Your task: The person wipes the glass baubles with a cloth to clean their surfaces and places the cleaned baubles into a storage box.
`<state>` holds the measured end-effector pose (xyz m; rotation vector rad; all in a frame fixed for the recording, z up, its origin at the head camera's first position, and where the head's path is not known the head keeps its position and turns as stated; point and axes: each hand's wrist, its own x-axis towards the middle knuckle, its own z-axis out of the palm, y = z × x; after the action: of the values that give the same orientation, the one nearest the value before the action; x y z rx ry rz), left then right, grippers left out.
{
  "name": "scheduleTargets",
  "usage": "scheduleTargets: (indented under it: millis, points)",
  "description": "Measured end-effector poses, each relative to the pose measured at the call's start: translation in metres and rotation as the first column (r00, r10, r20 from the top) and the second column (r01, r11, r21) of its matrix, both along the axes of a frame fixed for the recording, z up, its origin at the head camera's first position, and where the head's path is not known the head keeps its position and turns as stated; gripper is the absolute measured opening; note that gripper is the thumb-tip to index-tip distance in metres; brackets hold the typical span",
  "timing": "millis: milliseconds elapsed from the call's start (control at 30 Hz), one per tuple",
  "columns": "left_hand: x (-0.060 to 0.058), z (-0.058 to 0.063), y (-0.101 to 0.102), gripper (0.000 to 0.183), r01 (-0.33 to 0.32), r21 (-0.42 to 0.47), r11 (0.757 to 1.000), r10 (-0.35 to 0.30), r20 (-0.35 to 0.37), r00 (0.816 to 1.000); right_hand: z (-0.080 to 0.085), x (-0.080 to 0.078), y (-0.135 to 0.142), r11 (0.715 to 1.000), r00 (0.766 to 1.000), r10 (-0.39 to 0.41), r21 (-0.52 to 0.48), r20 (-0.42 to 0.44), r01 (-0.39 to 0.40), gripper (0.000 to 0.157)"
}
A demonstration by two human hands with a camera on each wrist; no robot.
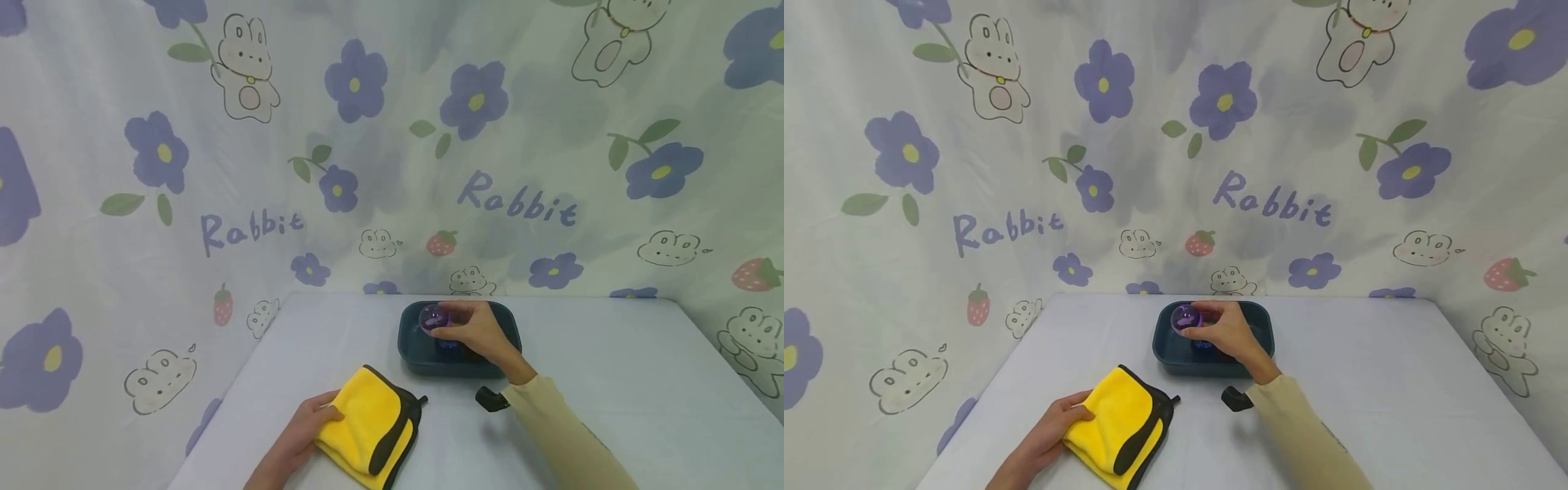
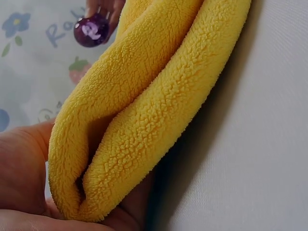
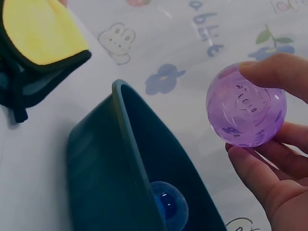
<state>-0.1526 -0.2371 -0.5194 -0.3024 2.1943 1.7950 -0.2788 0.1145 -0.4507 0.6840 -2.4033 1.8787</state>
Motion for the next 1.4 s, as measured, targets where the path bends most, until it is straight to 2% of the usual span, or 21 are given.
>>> scheduleTargets:
  millis: [133,367,767,1000,1200,1400]
  points:
    - [0.000,-0.002,-0.001,0.074,-0.002,0.005,1.000,0.002,-0.003,1.000,-0.006,-0.006,-0.004,0.999,1.000,-0.009,0.033,-0.002,0.009,0.058]
    - [0.000,-0.003,-0.002,0.075,-0.001,0.002,1.000,0.001,-0.001,1.000,-0.016,-0.017,-0.013,0.999,0.998,0.050,0.019,0.049,-0.051,0.060]
    - [0.000,-0.002,-0.001,0.076,0.004,0.007,1.000,-0.004,0.008,1.000,-0.025,-0.025,-0.027,0.993,0.997,0.029,0.116,0.065,-0.036,0.061]
    - [0.000,-0.004,-0.002,0.076,0.010,0.016,1.000,-0.010,0.008,1.000,-0.029,-0.024,-0.034,0.982,0.999,0.037,0.181,0.040,-0.043,0.060]
    - [0.000,-0.005,-0.002,0.075,0.013,0.025,1.000,-0.013,0.003,1.000,-0.023,-0.019,-0.036,0.972,1.000,0.026,0.232,-0.015,-0.022,0.058]
    - [0.000,-0.005,-0.001,0.073,-0.001,0.017,1.000,0.001,0.001,1.000,-0.022,-0.017,-0.042,0.934,0.997,0.026,0.358,-0.072,0.001,0.058]
